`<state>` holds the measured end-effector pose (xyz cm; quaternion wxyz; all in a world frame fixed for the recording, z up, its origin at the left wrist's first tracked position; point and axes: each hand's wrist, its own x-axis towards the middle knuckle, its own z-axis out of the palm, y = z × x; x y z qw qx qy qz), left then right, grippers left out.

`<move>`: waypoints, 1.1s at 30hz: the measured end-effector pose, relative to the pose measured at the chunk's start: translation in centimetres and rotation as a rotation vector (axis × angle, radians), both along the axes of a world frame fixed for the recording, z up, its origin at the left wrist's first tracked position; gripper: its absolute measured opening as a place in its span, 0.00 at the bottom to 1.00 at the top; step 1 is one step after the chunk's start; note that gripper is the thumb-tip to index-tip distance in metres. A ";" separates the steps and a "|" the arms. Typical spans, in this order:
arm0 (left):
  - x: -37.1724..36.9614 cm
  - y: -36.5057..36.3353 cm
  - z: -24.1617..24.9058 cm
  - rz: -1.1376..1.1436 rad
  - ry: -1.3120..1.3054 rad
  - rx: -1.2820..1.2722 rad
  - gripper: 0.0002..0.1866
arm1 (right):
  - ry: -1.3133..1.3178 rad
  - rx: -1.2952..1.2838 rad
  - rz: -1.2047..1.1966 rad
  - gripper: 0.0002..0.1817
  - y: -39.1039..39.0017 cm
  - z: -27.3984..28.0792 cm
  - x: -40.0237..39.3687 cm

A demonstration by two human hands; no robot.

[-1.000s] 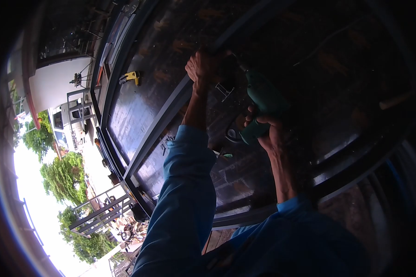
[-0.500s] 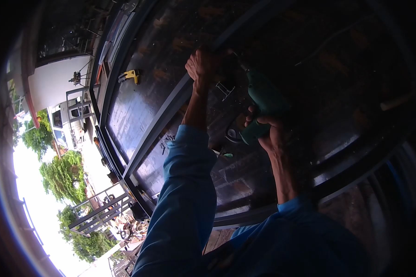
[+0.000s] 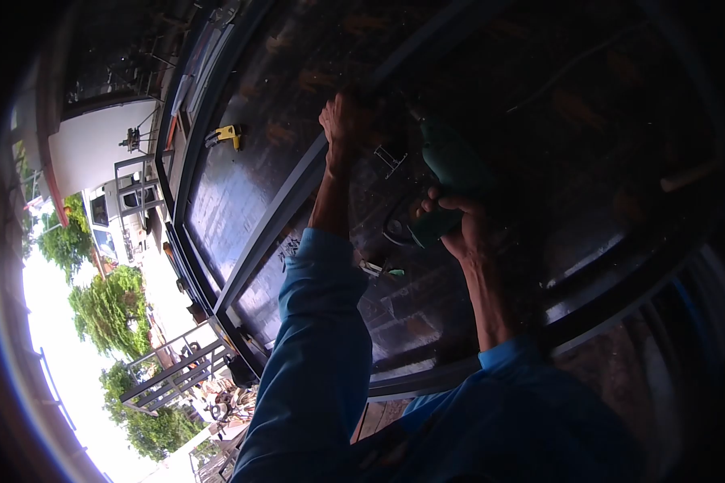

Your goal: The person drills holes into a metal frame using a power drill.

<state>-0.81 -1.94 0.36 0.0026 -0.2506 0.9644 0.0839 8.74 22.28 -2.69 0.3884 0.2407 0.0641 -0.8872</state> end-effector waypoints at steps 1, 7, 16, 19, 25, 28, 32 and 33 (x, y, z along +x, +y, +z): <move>0.1 -0.3 -0.4 0.001 -0.005 0.002 0.22 | -0.005 0.002 0.001 0.17 0.1 0.0 0.1; 0.4 -1.4 -1.9 -0.020 0.029 -0.025 0.21 | 0.058 0.035 0.019 0.14 0.3 -0.2 -0.5; 0.1 0.5 0.4 -0.012 0.025 0.029 0.22 | 0.100 0.025 0.022 0.15 -1.2 -0.6 -1.5; 0.1 0.6 0.5 -0.009 0.010 0.031 0.22 | 0.088 0.027 0.019 0.15 -1.4 -0.8 -1.2; 0.1 0.6 0.5 -0.008 -0.014 0.029 0.22 | 0.095 0.016 0.003 0.16 -1.8 -0.9 -0.8; 0.1 0.6 0.4 -0.011 -0.012 0.018 0.23 | 0.123 0.057 0.014 0.16 -1.9 -1.0 -0.8; 0.1 0.7 0.5 -0.016 -0.007 0.014 0.23 | 0.085 0.042 0.008 0.16 -2.1 -0.5 -0.5; 0.1 0.9 0.8 -0.022 -0.006 0.010 0.23 | 0.067 0.066 0.014 0.15 -2.2 -0.5 -0.6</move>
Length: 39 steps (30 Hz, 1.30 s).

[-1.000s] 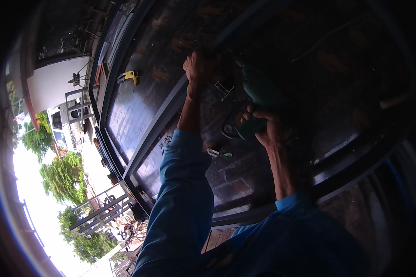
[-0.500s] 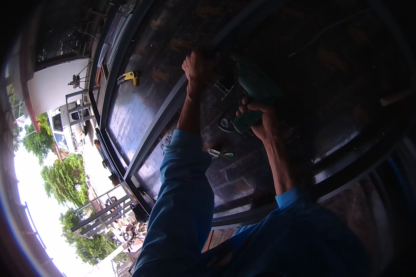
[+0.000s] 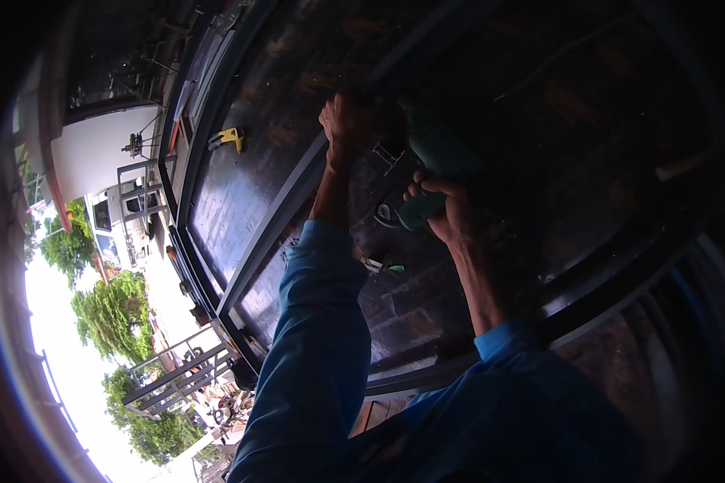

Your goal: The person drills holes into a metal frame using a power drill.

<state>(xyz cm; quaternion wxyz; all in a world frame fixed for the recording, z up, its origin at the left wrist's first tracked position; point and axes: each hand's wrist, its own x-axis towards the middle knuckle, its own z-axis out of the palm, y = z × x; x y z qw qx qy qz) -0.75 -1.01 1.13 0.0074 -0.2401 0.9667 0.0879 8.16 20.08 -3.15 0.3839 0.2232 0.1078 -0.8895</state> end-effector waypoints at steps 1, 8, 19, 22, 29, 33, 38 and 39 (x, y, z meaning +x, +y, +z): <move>-0.1 0.3 0.2 -0.007 0.006 -0.002 0.23 | 0.006 -0.002 -0.007 0.15 -0.1 0.0 0.0; 0.2 1.1 1.1 0.008 0.023 0.027 0.22 | -0.005 -0.033 -0.026 0.13 -0.3 1.1 0.2; 0.0 0.8 0.8 0.040 -0.032 0.063 0.26 | -0.052 -0.080 -0.028 0.12 0.0 1.3 -0.1; 0.1 0.8 1.0 0.003 0.021 0.074 0.24 | -0.076 -0.124 -0.064 0.12 -0.1 1.4 -0.3; 0.4 1.2 1.0 0.004 0.043 0.040 0.22 | -0.015 -0.120 -0.075 0.12 0.0 1.7 -0.3; 0.2 1.1 1.1 -0.003 0.019 0.041 0.22 | -0.051 -0.113 -0.060 0.14 0.1 1.0 -0.2; 0.2 1.0 1.3 0.006 0.024 0.048 0.22 | -0.026 -0.121 -0.056 0.16 0.8 0.4 -0.2; 0.4 1.0 1.4 0.006 0.014 0.069 0.23 | -0.012 -0.106 -0.051 0.17 1.2 0.3 -0.1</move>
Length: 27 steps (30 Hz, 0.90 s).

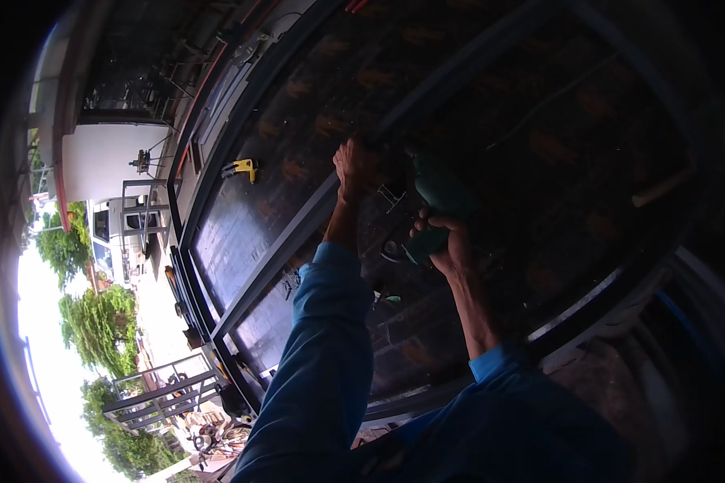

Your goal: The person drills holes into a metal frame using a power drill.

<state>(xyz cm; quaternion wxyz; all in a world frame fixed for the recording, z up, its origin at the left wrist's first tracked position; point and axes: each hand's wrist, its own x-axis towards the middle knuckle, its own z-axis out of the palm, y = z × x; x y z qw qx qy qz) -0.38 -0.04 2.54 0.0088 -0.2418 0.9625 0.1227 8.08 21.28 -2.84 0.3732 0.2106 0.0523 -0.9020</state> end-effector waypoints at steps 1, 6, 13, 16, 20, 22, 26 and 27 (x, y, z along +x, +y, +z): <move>0.1 0.0 0.2 0.006 0.009 0.000 0.23 | 0.019 0.012 0.005 0.18 0.3 0.0 -0.1; 3.4 1.1 -1.0 -0.236 0.540 -0.106 0.25 | 0.107 0.046 0.062 0.24 4.3 1.0 0.3; 11.8 6.0 -6.5 -0.133 0.482 0.223 0.24 | 0.055 0.193 0.160 0.29 12.2 5.3 1.2; 10.3 6.0 -5.9 0.067 0.474 0.325 0.23 | 0.165 0.186 0.191 0.30 14.1 6.2 2.9; 14.8 6.3 -1.9 0.097 0.537 0.411 0.27 | 0.209 0.184 0.300 0.32 16.2 9.1 7.7; 20.0 4.9 0.9 0.196 0.589 0.511 0.30 | 0.251 0.180 0.378 0.32 14.9 10.4 10.8; 33.1 -0.8 -0.8 0.452 0.709 0.997 0.31 | 0.366 0.111 0.311 0.35 10.9 12.1 17.2; 36.8 -2.2 -0.3 0.504 0.708 1.000 0.34 | 0.406 0.125 0.274 0.35 9.9 12.2 19.1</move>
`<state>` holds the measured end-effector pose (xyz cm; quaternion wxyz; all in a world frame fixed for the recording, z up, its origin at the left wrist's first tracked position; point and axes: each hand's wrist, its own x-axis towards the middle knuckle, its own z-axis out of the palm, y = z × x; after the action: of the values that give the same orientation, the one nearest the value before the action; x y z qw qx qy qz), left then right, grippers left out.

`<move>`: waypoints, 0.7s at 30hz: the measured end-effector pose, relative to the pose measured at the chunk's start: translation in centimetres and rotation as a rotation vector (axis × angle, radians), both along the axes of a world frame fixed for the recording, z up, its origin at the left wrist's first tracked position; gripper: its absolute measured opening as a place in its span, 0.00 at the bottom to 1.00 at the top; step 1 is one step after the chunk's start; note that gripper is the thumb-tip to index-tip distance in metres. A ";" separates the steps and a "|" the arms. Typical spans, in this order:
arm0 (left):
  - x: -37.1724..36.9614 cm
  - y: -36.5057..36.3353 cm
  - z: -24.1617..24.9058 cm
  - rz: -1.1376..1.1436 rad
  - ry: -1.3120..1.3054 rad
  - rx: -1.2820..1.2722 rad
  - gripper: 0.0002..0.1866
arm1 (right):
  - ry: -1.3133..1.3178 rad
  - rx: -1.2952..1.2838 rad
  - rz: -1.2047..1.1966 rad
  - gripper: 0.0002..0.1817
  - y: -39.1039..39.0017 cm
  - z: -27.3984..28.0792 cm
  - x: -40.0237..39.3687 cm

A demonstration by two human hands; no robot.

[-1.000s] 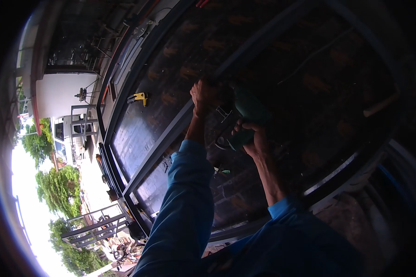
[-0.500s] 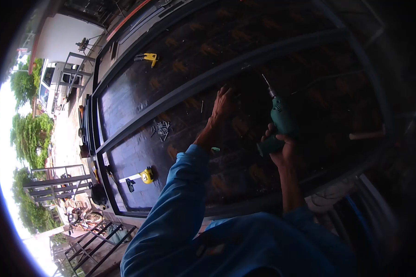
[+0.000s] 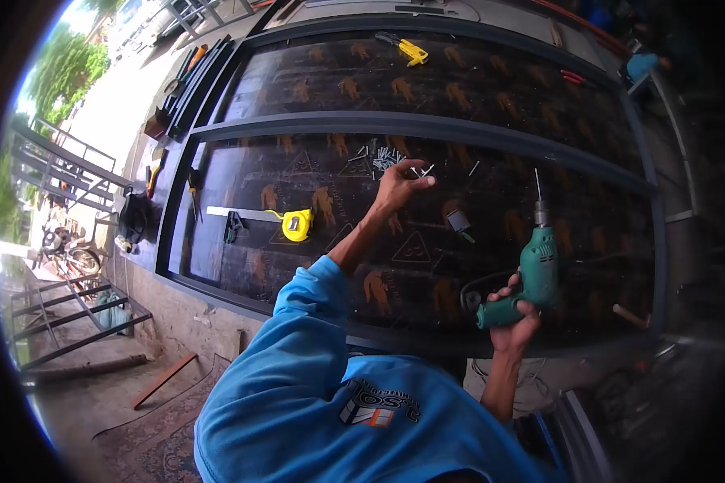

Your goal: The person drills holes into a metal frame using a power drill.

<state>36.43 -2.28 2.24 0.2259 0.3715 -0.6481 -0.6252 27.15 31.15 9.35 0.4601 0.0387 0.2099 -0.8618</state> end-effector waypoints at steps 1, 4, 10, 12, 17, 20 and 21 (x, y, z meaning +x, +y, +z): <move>3.4 -1.7 -0.5 0.033 0.017 -0.020 0.34 | 0.019 0.008 -0.012 0.37 -0.9 0.0 2.1; 12.2 -5.9 0.6 0.000 0.017 0.049 0.31 | 0.106 0.109 -0.068 0.38 -3.4 -0.2 9.2; 19.8 -11.6 0.3 0.001 -0.032 -0.243 0.36 | 0.444 0.509 -0.091 0.36 -7.6 0.5 19.2; 19.6 -13.9 -0.6 0.070 0.013 -0.291 0.36 | 0.633 0.645 -0.043 0.35 -8.5 -0.1 20.1; 17.4 -16.9 -0.7 -0.105 -0.007 -0.010 0.38 | 1.669 0.944 -0.099 0.35 -13.7 -1.3 22.9; 16.0 -18.3 -1.5 -0.136 0.054 0.009 0.36 | 1.793 0.946 -0.015 0.34 -16.4 -3.2 22.1; 15.6 -19.2 -2.3 -0.172 0.031 -0.150 0.35 | 1.931 0.877 -0.014 0.37 -17.3 -3.9 21.2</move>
<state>52.06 -21.50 -0.06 0.2086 0.2870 -0.7189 -0.5978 48.39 13.80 5.42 0.0390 -0.4986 0.7788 -0.3786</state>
